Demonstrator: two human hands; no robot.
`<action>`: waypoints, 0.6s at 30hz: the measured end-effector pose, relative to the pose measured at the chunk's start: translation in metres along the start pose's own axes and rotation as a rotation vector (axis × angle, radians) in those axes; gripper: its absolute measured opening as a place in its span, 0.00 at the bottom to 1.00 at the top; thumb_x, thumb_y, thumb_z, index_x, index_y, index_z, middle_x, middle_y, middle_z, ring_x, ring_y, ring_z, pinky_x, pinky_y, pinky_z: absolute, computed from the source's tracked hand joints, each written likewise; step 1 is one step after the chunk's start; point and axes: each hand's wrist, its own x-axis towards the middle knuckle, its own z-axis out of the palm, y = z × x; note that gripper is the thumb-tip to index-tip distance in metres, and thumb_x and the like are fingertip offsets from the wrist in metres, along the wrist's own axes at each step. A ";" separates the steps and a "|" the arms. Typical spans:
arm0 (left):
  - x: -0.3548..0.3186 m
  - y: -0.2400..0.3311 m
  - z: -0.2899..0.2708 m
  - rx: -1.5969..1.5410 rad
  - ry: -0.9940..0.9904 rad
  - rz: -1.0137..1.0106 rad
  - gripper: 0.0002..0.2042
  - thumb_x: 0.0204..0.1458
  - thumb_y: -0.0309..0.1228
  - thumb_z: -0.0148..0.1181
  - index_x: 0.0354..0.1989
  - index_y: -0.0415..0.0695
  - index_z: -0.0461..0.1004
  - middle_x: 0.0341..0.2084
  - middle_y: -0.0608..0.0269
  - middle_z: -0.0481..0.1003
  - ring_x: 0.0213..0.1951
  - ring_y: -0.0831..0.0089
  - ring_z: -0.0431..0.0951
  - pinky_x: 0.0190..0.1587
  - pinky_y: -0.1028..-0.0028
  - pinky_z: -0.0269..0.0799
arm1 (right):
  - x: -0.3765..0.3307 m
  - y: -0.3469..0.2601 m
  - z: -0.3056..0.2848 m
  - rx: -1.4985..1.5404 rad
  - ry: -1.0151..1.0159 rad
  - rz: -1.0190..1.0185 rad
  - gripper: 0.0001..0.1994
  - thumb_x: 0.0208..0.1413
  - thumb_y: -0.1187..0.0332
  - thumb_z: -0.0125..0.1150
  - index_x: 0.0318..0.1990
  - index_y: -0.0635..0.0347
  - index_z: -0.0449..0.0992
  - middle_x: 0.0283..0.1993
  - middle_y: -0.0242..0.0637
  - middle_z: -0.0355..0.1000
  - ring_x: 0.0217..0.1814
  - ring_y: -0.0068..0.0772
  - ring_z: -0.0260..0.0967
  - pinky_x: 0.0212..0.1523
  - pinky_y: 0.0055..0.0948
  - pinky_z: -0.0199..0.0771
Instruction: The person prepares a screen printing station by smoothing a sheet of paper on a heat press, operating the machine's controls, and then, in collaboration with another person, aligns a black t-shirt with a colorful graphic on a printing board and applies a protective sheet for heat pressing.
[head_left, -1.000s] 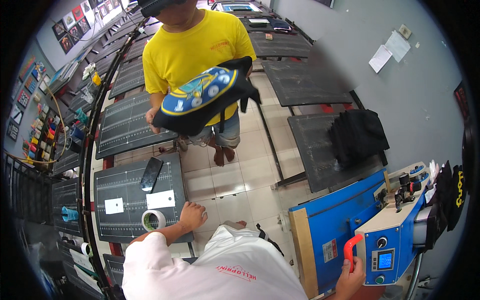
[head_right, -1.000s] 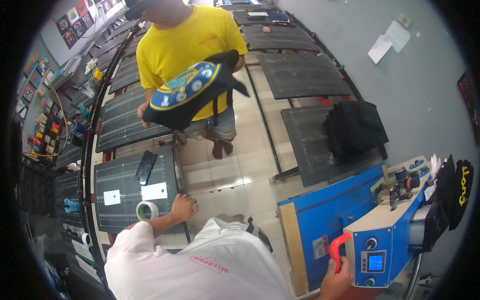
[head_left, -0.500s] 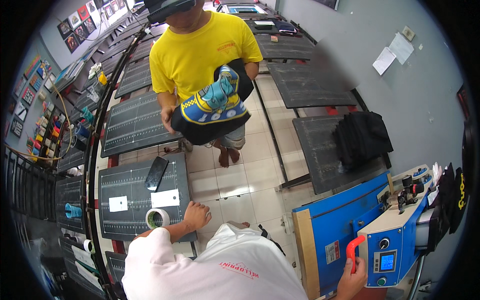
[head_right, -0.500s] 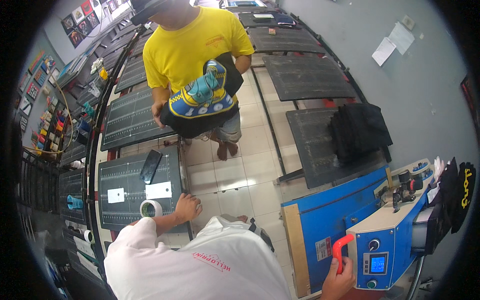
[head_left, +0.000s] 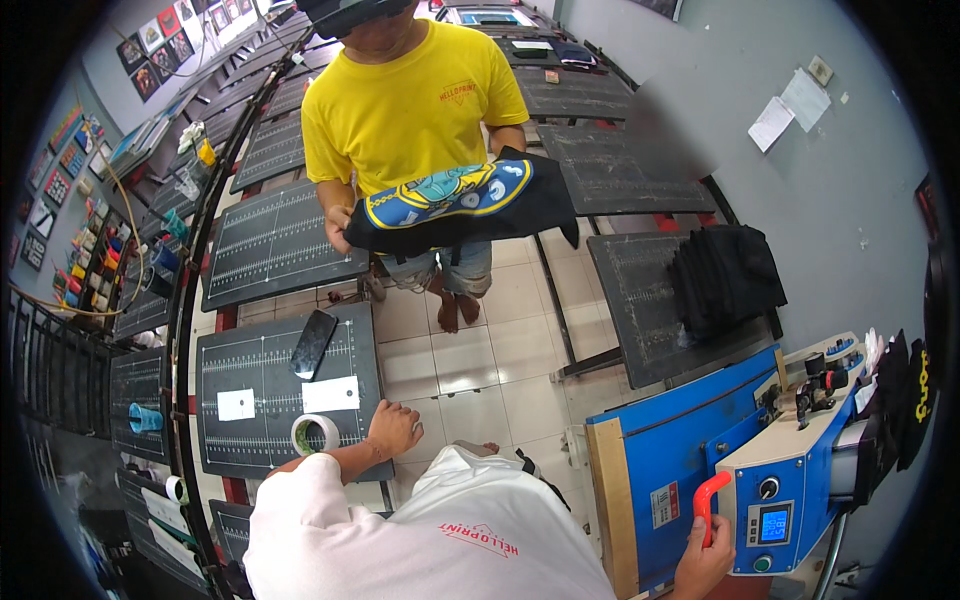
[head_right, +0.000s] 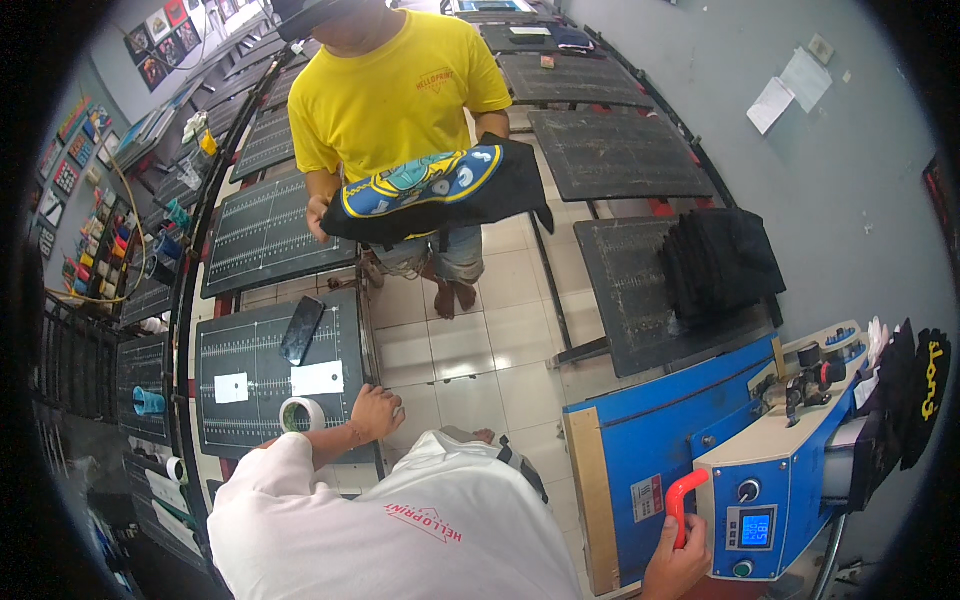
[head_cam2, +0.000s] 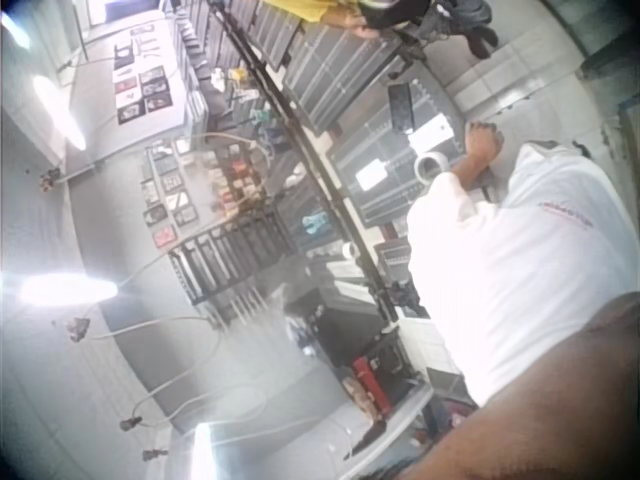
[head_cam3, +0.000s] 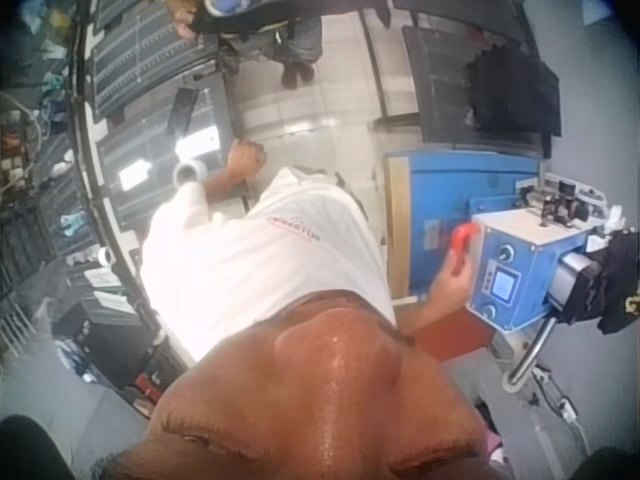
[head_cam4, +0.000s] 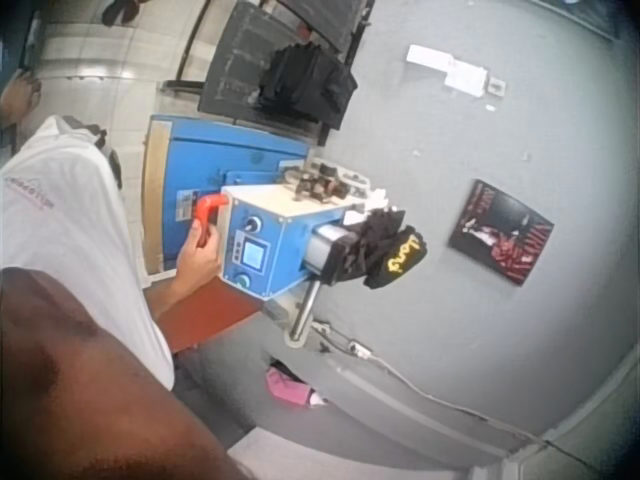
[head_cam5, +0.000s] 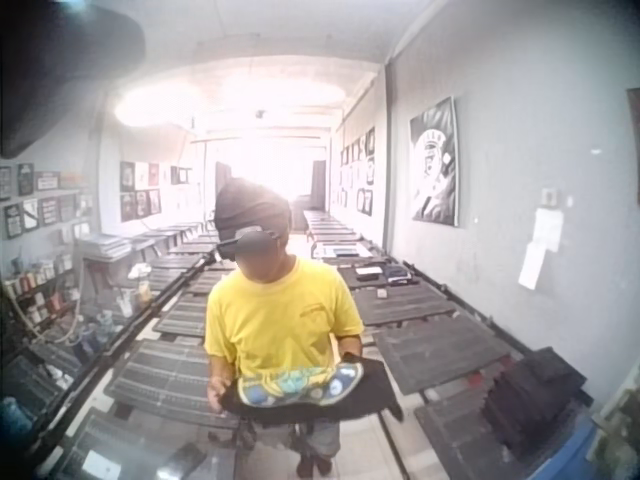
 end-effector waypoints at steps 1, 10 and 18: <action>0.000 0.000 0.001 -0.004 0.008 0.001 0.14 0.54 0.43 0.52 0.35 0.47 0.78 0.32 0.62 0.80 0.42 0.67 0.76 0.48 0.64 0.62 | 0.000 0.002 0.001 0.000 -0.004 0.000 0.22 0.57 0.46 0.60 0.45 0.55 0.80 0.40 0.50 0.78 0.43 0.56 0.75 0.42 0.46 0.73; 0.000 -0.001 0.004 -0.020 0.071 0.010 0.13 0.53 0.42 0.53 0.32 0.47 0.79 0.31 0.62 0.80 0.39 0.65 0.77 0.47 0.64 0.62 | 0.005 0.029 0.027 0.068 0.155 -0.165 0.18 0.60 0.55 0.58 0.36 0.65 0.75 0.21 0.41 0.71 0.22 0.37 0.71 0.25 0.35 0.64; 0.000 -0.002 0.006 -0.018 0.046 0.005 0.13 0.53 0.42 0.52 0.32 0.47 0.79 0.30 0.62 0.80 0.38 0.66 0.77 0.47 0.64 0.62 | 0.007 0.034 0.030 0.074 0.165 -0.183 0.18 0.60 0.54 0.58 0.37 0.65 0.75 0.20 0.41 0.70 0.21 0.38 0.69 0.25 0.36 0.63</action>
